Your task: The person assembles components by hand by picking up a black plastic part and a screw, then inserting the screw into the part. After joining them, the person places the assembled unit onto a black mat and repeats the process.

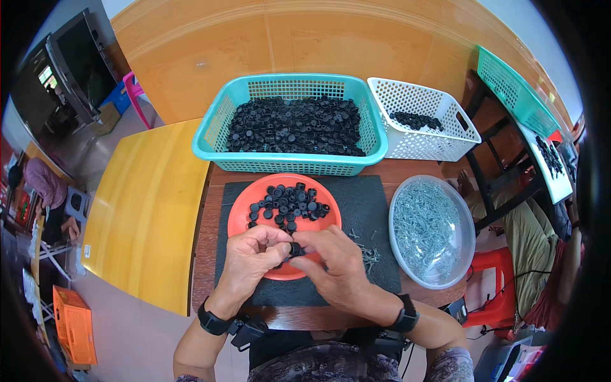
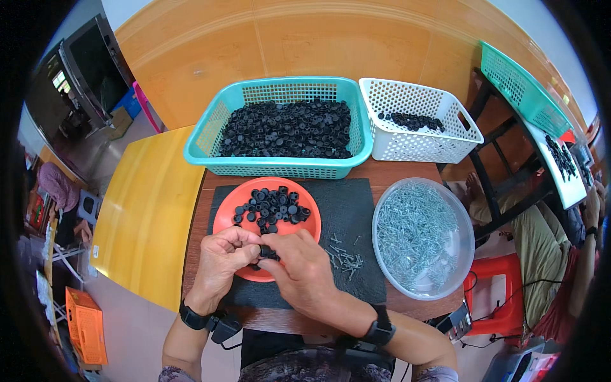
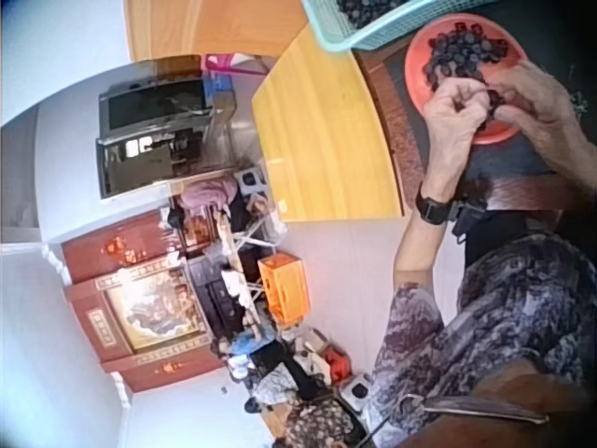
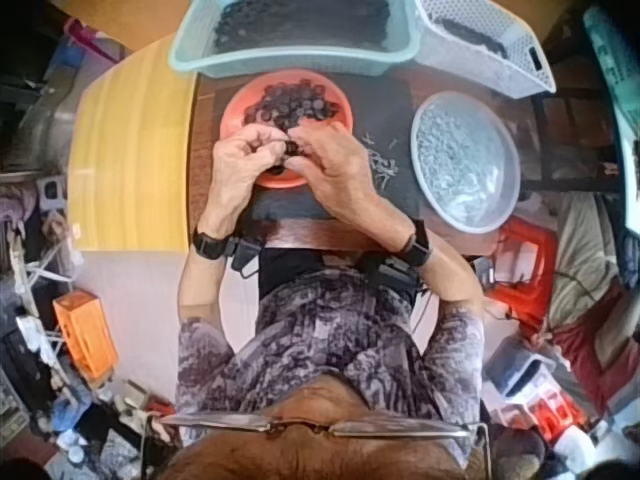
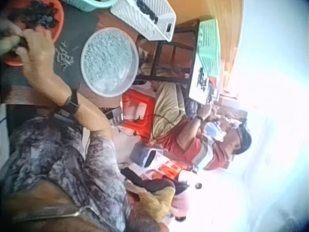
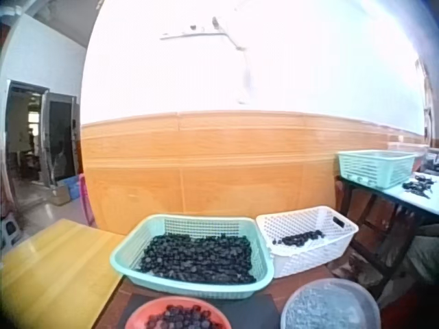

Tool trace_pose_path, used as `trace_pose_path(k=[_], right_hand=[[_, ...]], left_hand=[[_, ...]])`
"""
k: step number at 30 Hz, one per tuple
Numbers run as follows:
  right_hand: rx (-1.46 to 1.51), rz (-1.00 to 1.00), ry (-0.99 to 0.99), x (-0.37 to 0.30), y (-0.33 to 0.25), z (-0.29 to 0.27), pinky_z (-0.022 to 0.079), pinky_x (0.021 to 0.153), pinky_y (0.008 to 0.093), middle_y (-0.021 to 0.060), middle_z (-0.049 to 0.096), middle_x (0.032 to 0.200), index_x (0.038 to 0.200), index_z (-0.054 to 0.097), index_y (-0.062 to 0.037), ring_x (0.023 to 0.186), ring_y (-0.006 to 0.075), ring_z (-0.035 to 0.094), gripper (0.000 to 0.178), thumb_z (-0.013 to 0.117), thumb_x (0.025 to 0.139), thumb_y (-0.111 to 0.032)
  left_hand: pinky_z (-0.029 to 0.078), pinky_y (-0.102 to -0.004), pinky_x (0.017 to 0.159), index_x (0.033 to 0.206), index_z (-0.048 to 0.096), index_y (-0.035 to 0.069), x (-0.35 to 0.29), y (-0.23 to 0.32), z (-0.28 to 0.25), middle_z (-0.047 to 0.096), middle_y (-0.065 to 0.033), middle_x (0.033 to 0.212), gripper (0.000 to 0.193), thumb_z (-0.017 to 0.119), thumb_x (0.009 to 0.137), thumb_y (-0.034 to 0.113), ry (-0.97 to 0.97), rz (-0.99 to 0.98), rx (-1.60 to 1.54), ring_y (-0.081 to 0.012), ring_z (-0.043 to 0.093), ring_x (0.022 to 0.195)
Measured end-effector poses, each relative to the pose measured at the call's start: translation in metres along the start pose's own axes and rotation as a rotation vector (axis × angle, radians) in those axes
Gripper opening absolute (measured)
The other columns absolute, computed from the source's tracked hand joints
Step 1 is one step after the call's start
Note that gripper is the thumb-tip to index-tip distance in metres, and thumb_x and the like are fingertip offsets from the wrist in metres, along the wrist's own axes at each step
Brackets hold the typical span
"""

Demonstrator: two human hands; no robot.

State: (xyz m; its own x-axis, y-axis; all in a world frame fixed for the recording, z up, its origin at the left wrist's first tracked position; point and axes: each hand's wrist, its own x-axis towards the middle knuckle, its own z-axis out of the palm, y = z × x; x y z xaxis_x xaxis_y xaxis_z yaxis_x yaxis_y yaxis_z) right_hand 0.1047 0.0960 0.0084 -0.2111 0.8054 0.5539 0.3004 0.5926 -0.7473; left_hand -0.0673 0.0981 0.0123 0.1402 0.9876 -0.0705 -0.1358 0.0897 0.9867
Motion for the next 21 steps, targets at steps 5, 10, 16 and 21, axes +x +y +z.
trace_pose_path(k=[5, 10, 16, 21], right_hand=[[-0.086, -0.148, -0.009, 0.003, 0.008, 0.008, 0.046, 0.064, 0.0379, 0.0112, 0.058, 0.082, 0.098, 0.059, -0.0020, 0.074, 0.0298, 0.055, 0.033, 0.072, 0.067, 0.001], [-0.151, -0.114, -0.047, 0.002, 0.012, 0.009, 0.046, 0.064, 0.0366, 0.0106, 0.057, 0.083, 0.097, 0.059, -0.0020, 0.074, 0.0281, 0.055, 0.035, 0.074, 0.066, 0.000], [-0.245, -0.118, -0.028, 0.002, 0.005, 0.001, 0.046, 0.066, 0.0360, 0.0103, 0.058, 0.086, 0.097, 0.060, -0.0016, 0.077, 0.0282, 0.055, 0.033, 0.073, 0.067, 0.001], [-0.056, -0.077, -0.021, -0.007, -0.013, -0.013, 0.046, 0.065, 0.0360, 0.0118, 0.059, 0.086, 0.095, 0.062, -0.0002, 0.075, 0.0299, 0.054, 0.025, 0.070, 0.072, 0.002]], left_hand=[[0.046, -0.0190, 0.062, 0.093, 0.064, -0.003, -0.002, -0.001, 0.002, 0.064, -0.0024, 0.080, 0.010, 0.063, 0.083, -0.002, 0.049, 0.009, -0.009, -0.0053, 0.057, 0.068], [0.044, -0.0178, 0.062, 0.094, 0.064, -0.003, -0.008, -0.002, 0.004, 0.064, -0.0015, 0.079, 0.010, 0.063, 0.084, -0.002, 0.150, 0.069, 0.108, -0.0037, 0.056, 0.069], [0.049, -0.0223, 0.067, 0.092, 0.064, -0.004, -0.016, 0.006, 0.002, 0.066, -0.0065, 0.083, 0.013, 0.067, 0.082, 0.003, 0.136, 0.029, -0.094, -0.0094, 0.061, 0.072], [0.050, -0.0246, 0.067, 0.096, 0.063, -0.005, -0.031, 0.008, 0.008, 0.065, -0.0092, 0.085, 0.017, 0.067, 0.082, 0.004, 0.110, 0.055, -0.028, -0.0122, 0.061, 0.074]])
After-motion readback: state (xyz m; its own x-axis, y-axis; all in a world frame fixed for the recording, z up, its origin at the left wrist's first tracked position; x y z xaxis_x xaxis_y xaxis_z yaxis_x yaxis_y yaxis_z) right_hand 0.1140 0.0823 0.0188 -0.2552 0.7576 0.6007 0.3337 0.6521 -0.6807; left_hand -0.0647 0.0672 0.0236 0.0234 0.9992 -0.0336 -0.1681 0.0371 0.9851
